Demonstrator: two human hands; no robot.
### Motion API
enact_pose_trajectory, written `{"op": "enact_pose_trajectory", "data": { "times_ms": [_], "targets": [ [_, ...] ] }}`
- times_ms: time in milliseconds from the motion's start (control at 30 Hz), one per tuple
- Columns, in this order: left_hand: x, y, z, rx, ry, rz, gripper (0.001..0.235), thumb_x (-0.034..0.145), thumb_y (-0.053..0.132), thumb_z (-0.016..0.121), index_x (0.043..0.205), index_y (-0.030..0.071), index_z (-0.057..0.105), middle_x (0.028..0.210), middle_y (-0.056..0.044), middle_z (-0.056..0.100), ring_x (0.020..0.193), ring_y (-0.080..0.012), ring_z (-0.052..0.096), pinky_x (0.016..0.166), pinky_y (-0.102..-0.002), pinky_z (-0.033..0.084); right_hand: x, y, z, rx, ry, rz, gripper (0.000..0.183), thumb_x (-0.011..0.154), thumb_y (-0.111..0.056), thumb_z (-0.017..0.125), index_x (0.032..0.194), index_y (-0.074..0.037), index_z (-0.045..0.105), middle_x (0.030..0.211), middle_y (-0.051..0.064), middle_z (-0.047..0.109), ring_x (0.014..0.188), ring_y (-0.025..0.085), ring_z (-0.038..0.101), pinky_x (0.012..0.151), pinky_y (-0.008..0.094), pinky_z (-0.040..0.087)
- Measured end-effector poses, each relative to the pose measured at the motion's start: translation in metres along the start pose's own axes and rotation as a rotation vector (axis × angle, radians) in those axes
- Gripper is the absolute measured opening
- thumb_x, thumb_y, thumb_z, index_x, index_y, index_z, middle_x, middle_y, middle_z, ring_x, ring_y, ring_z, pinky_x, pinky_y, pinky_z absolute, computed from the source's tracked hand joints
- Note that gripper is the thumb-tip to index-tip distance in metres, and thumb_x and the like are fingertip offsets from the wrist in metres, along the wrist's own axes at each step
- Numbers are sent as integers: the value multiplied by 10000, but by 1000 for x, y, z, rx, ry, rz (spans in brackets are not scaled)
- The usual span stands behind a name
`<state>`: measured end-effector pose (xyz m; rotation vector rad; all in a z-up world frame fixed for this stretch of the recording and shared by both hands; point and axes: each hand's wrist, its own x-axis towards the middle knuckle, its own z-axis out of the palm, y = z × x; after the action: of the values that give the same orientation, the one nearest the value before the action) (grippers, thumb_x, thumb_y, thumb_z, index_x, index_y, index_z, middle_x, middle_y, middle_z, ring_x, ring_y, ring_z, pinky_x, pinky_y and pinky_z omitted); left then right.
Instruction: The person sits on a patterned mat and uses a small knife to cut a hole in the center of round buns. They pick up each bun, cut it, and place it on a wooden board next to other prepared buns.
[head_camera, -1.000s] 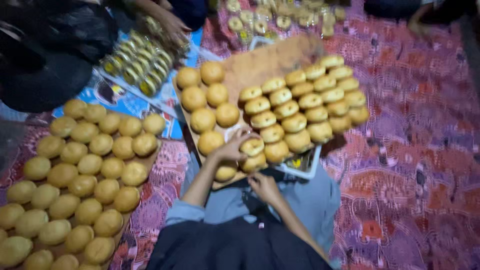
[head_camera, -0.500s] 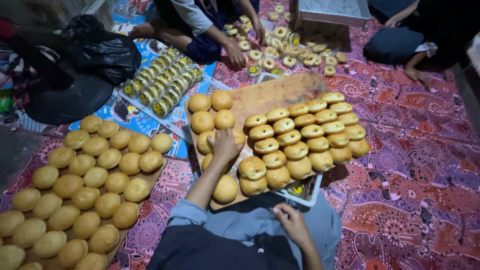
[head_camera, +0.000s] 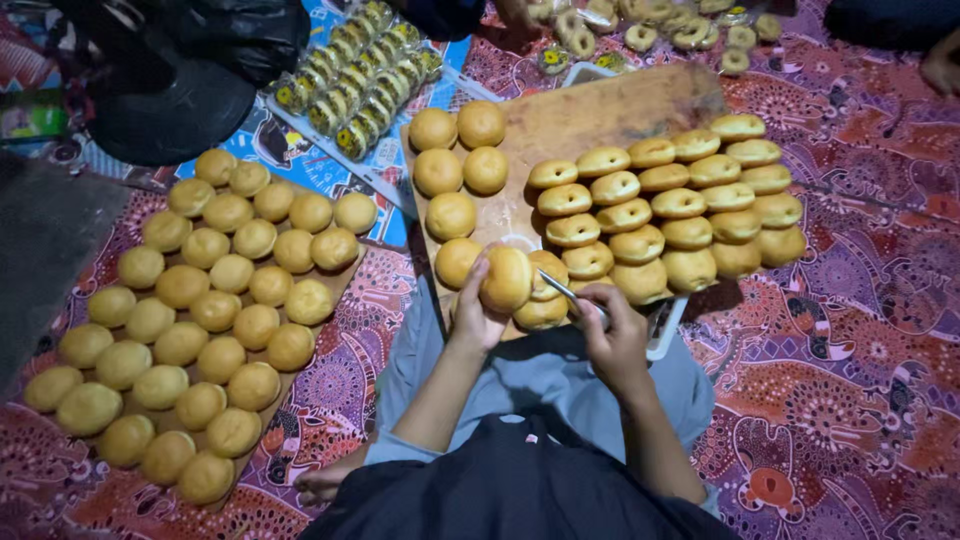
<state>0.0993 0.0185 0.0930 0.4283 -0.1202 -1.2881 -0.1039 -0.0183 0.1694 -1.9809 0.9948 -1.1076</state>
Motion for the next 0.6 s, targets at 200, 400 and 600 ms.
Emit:
{"op": "enact_pose_trajectory", "data": {
  "times_ms": [200, 400, 600],
  "targets": [
    [9, -1, 2, 115, 25, 61, 474, 1024, 304, 625, 1406, 36, 546, 1268, -107, 632, 1173, -227, 629, 1018, -404, 538, 8, -19, 18, -109, 57, -158, 76, 973, -99, 691, 1001, -32, 665, 835, 110, 713, 682, 232, 686, 632, 334, 528],
    [7, -8, 8, 282, 13, 76, 466, 962, 265, 688, 1326, -12, 602, 1204, -106, 668, 1116, -211, 664, 994, -380, 563, -3, 5, 17, -206, 87, -279, 117, 986, -89, 681, 912, -32, 611, 747, 99, 649, 581, 257, 635, 559, 380, 496],
    [5, -22, 2, 505, -103, -136, 422, 894, 182, 765, 1245, -30, 666, 1118, -123, 721, 981, -207, 703, 877, -363, 596, 11, 52, 33, -442, -44, -404, 178, 989, -164, 701, 891, -40, 619, 630, 149, 575, 517, 324, 587, 509, 447, 458]
  ]
}}
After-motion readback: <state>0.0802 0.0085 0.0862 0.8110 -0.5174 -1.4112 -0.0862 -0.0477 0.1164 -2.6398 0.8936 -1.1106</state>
